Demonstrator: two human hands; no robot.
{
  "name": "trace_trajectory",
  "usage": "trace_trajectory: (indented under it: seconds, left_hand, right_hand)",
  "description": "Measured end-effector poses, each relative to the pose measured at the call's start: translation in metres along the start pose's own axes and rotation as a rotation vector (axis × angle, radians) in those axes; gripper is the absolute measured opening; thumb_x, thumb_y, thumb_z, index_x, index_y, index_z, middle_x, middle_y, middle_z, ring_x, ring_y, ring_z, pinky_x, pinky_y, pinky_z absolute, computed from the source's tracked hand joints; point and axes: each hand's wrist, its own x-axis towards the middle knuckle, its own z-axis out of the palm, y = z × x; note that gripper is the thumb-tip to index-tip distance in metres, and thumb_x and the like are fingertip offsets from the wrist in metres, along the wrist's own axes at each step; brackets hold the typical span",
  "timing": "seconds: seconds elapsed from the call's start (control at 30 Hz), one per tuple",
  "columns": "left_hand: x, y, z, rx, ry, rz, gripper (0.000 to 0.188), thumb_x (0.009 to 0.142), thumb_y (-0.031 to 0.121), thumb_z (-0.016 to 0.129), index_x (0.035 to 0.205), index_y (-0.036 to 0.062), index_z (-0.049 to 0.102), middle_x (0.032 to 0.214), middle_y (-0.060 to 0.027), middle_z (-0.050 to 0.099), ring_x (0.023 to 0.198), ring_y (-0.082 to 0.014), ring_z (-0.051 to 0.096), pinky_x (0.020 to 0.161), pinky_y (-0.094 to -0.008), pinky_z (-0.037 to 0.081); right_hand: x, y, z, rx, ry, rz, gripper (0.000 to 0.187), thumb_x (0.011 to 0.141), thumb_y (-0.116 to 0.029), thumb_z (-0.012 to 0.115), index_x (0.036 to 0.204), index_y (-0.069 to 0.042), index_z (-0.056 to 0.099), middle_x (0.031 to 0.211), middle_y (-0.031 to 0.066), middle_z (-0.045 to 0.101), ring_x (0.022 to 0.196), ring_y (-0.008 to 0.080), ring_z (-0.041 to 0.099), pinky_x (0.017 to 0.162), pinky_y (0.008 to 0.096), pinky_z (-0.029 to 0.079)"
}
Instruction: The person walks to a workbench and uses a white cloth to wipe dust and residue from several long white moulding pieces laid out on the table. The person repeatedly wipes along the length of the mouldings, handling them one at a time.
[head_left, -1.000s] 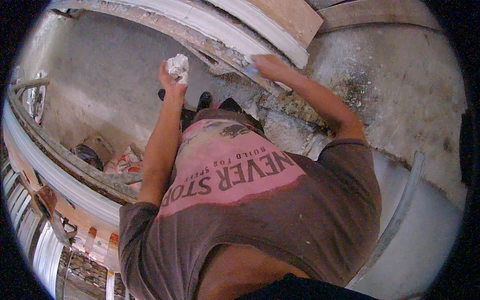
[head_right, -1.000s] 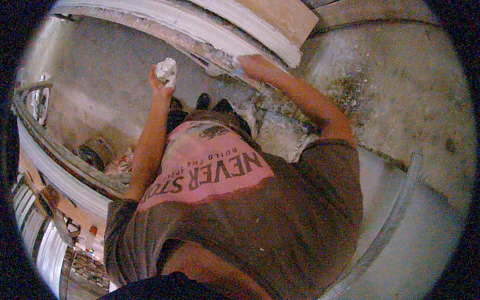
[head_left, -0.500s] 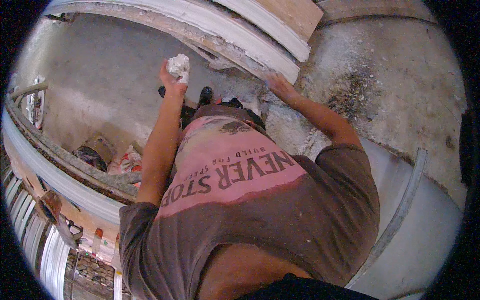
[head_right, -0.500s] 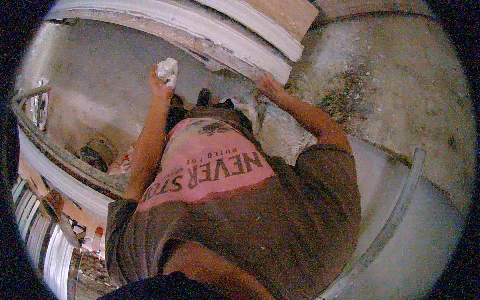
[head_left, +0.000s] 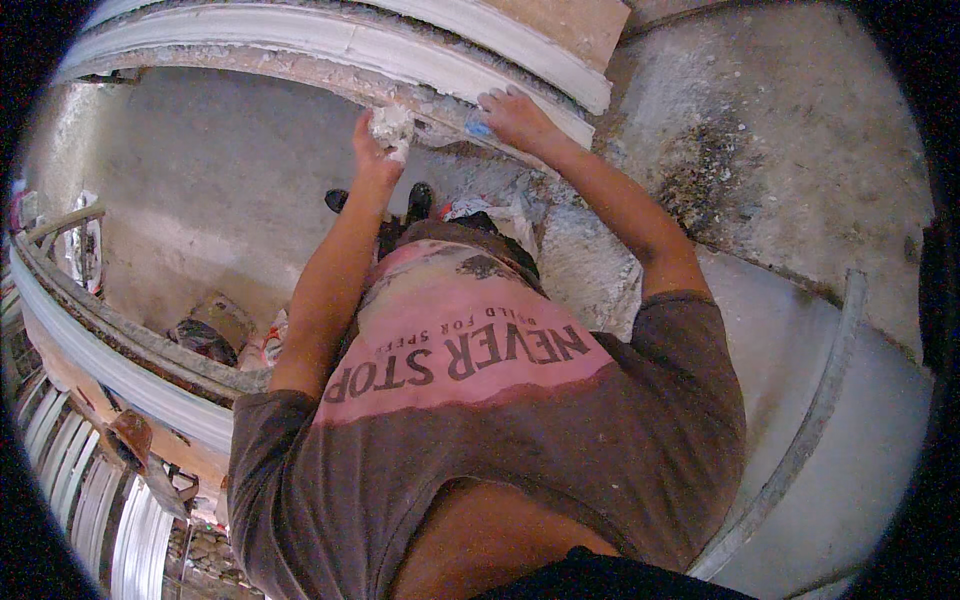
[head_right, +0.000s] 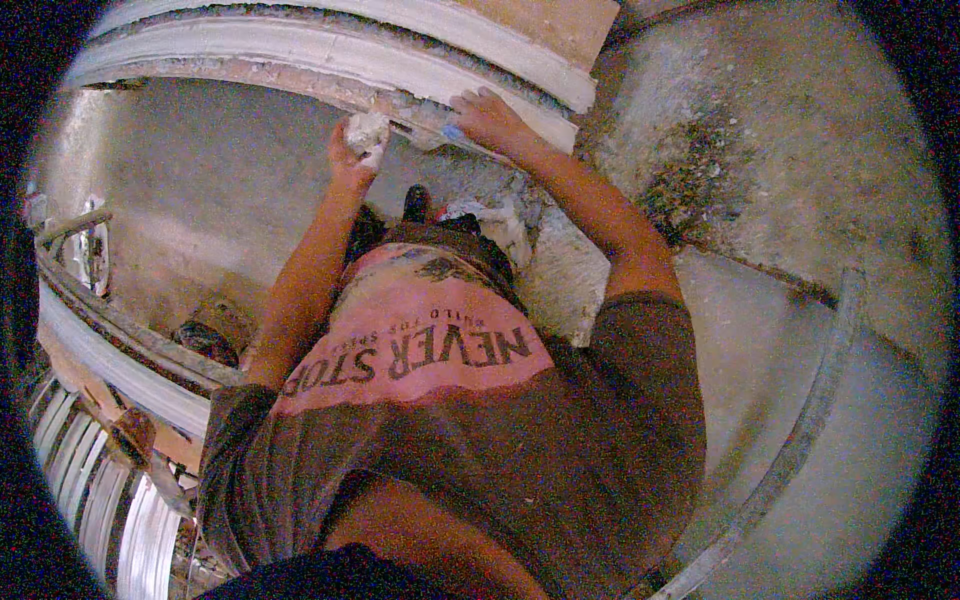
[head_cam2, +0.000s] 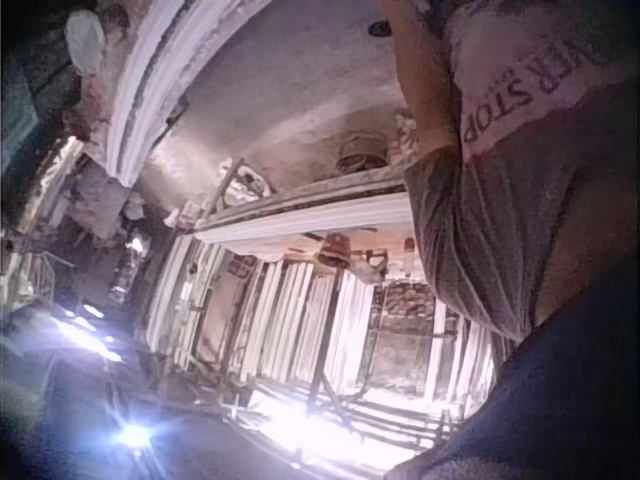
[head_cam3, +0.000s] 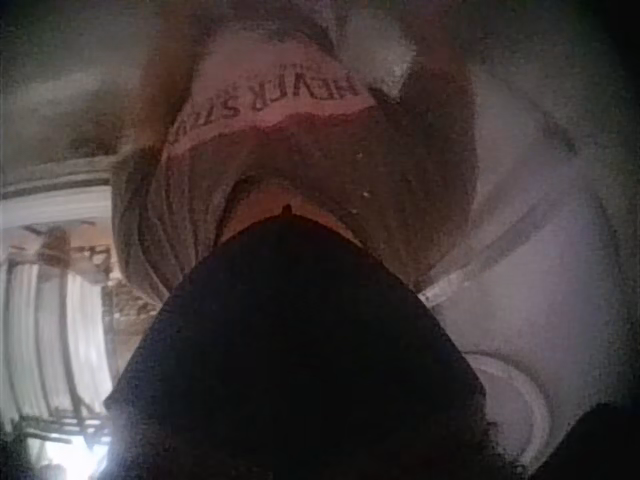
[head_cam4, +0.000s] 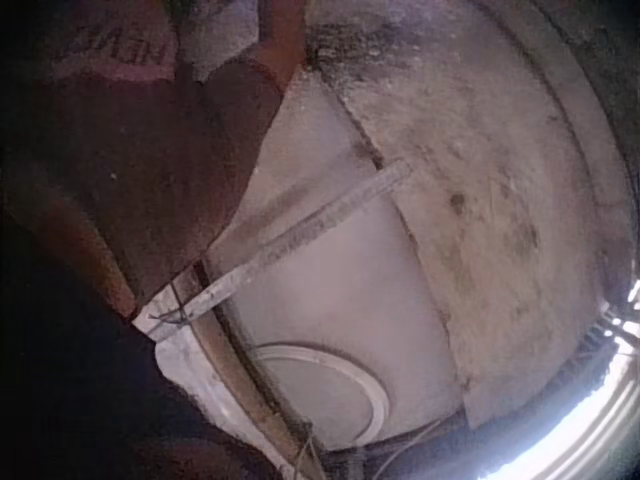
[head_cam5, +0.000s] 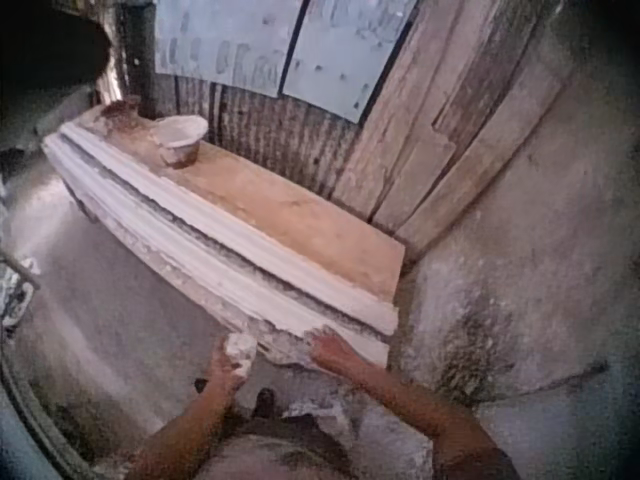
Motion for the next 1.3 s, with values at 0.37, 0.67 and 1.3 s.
trace_trajectory:
  seconds: [0.37,0.67,1.3]
  left_hand:
    - [-0.022,0.007,-0.004,-0.216,-0.096,0.026,0.04,0.086,0.038,0.044,0.109,0.0069,0.055,0.103,-0.0112,0.061,0.096,-0.0286,0.056,0.087,-0.0433,0.044]
    - [-0.021,0.085,0.011,-0.378,-0.264,0.328,0.044,0.084,0.038,0.048,0.11,0.0023,0.054,0.106,-0.0143,0.06,0.098,-0.029,0.056,0.088,-0.0399,0.045]
    - [0.037,0.418,-0.05,-0.653,-0.08,0.476,0.031,0.088,0.028,0.046,0.104,0.0031,0.056,0.104,-0.014,0.06,0.096,-0.0307,0.058,0.085,-0.0427,0.048]
  right_hand:
    - [0.064,-0.077,-0.106,0.117,-0.132,0.194,0.039,0.071,-0.015,0.06,0.107,-0.002,0.056,0.091,0.0167,0.056,0.088,0.0349,0.057,0.077,0.0452,0.046]
    - [0.137,-0.149,-0.102,0.183,-0.079,-0.048,0.045,0.078,-0.011,0.055,0.121,-0.006,0.046,0.112,0.0173,0.051,0.095,0.035,0.056,0.079,0.0416,0.048]
    - [0.523,-0.112,-0.02,0.191,-0.345,-0.419,0.014,0.077,-0.006,0.05,0.089,0.0,0.054,0.093,0.017,0.057,0.087,0.0348,0.058,0.075,0.043,0.049]
